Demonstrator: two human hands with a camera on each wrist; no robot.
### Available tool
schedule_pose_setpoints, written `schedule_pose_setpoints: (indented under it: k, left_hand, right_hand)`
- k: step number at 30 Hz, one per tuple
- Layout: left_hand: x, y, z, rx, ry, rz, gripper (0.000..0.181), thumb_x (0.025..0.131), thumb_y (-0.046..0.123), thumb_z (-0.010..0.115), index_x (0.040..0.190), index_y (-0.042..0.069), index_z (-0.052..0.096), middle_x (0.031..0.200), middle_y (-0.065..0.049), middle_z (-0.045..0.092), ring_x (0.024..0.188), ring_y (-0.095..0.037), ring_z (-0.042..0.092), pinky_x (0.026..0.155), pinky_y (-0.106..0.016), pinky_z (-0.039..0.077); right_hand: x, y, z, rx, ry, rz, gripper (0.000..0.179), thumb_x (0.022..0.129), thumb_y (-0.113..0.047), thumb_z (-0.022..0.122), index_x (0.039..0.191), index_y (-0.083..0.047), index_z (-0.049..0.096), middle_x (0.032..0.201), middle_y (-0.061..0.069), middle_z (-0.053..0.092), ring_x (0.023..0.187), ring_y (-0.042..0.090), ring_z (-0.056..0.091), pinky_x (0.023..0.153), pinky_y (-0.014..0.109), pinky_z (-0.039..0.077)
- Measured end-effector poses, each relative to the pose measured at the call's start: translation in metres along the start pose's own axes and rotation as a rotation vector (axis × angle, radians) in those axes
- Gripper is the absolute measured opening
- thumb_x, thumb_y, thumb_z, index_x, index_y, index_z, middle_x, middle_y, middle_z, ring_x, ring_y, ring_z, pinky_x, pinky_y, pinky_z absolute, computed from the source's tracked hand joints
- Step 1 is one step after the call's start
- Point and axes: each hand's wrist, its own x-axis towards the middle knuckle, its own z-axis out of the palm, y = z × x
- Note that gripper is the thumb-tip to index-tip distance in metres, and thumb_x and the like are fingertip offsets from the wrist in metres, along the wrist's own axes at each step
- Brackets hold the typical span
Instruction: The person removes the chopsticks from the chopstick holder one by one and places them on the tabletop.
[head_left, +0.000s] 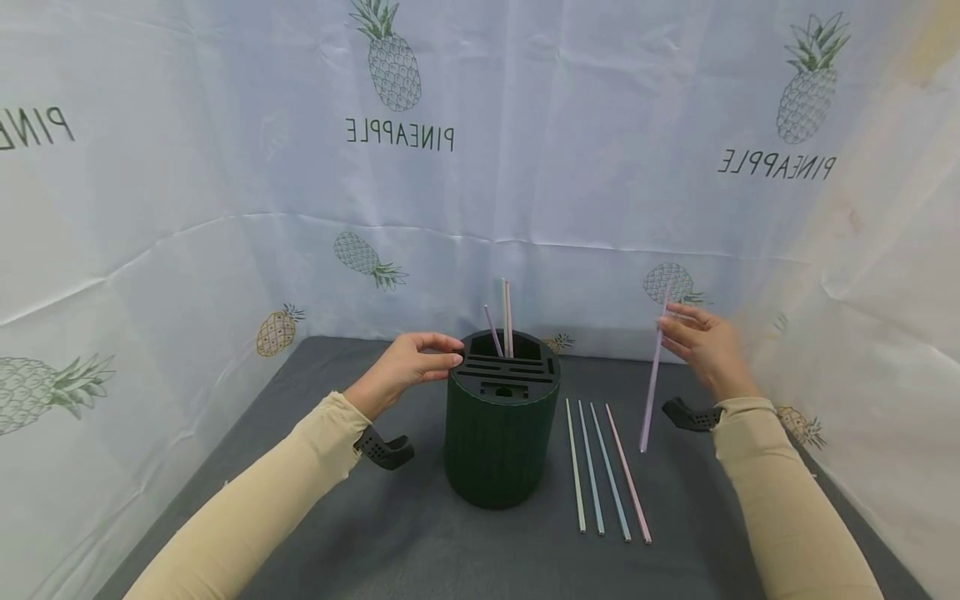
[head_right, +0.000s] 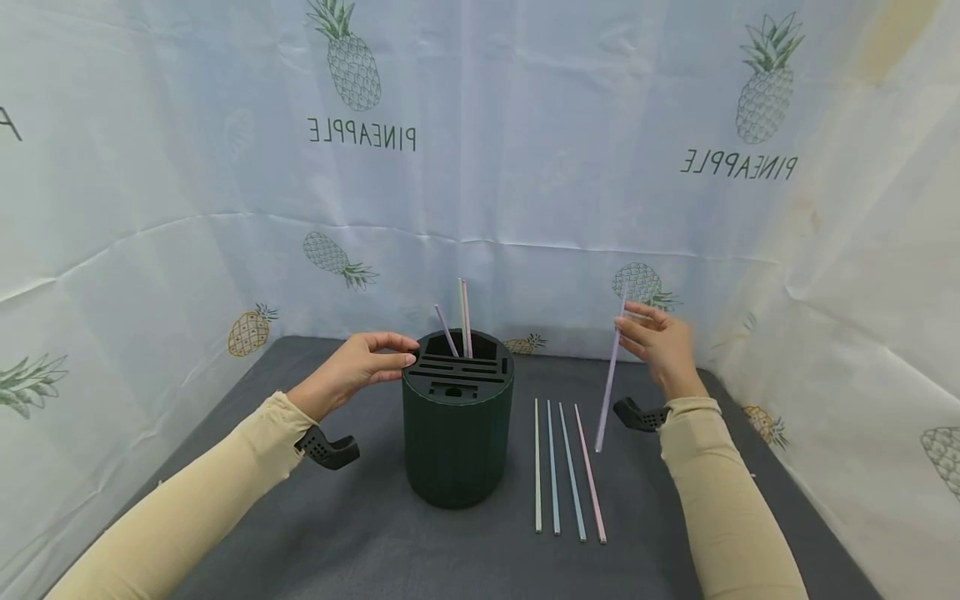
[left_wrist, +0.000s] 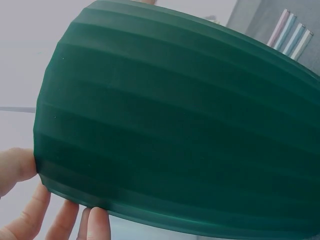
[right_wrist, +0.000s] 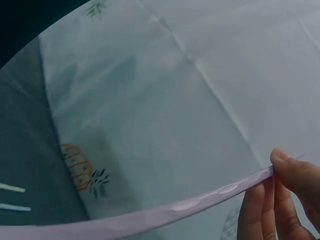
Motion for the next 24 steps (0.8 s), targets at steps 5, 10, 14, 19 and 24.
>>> schedule_pose_setpoints:
  k: [5, 10, 14, 19, 24]
  left_hand:
    - [0.0, 0.0, 0.001, -0.001, -0.001, -0.003, 0.036, 0.093, 0.014, 0.066, 0.127, 0.003, 0.06, 0.133, -0.014, 0.055, 0.118, -0.024, 0.059, 0.099, -0.037, 0.053]
    - [0.0, 0.001, 0.001, 0.0, 0.002, -0.008, 0.036, 0.093, 0.013, 0.066, 0.127, 0.003, 0.06, 0.133, -0.014, 0.055, 0.118, -0.024, 0.059, 0.099, -0.037, 0.053]
    - [0.0, 0.0, 0.001, 0.004, 0.003, -0.006, 0.036, 0.093, 0.013, 0.065, 0.127, 0.003, 0.06, 0.133, -0.014, 0.055, 0.118, -0.024, 0.058, 0.099, -0.037, 0.053]
    - [0.001, 0.0, 0.0, 0.001, 0.002, -0.003, 0.036, 0.093, 0.013, 0.066, 0.127, 0.003, 0.06, 0.132, -0.014, 0.055, 0.118, -0.024, 0.059, 0.099, -0.038, 0.052]
    - [0.001, 0.0, 0.001, -0.001, 0.002, -0.002, 0.036, 0.093, 0.013, 0.066, 0.127, 0.003, 0.06, 0.132, -0.013, 0.055, 0.117, -0.024, 0.059, 0.099, -0.038, 0.052]
  right_hand:
    - [-0.007, 0.048, -0.018, -0.217, -0.039, 0.134, 0.033, 0.092, -0.015, 0.068, 0.124, -0.014, 0.059, 0.093, -0.016, 0.068, 0.087, -0.003, 0.066, 0.081, 0.018, 0.057]
    - [-0.012, 0.085, -0.024, -0.426, -0.057, 0.262, 0.066, 0.09, -0.024, 0.07, 0.142, 0.005, 0.042, 0.096, -0.016, 0.066, 0.089, -0.002, 0.065, 0.083, 0.022, 0.058]
    - [-0.013, 0.105, -0.028, -0.479, -0.069, 0.294, 0.061, 0.091, -0.018, 0.069, 0.139, 0.01, 0.044, 0.1, -0.006, 0.068, 0.094, 0.008, 0.067, 0.08, 0.025, 0.059]
    - [-0.018, 0.122, -0.031, -0.548, -0.08, 0.326, 0.055, 0.091, -0.015, 0.069, 0.134, 0.012, 0.048, 0.103, 0.003, 0.07, 0.095, 0.017, 0.068, 0.077, 0.028, 0.06]
    - [-0.02, 0.135, -0.034, -0.573, -0.061, 0.345, 0.053, 0.09, -0.013, 0.07, 0.131, 0.014, 0.05, 0.103, 0.008, 0.07, 0.089, 0.014, 0.067, 0.076, 0.029, 0.06]
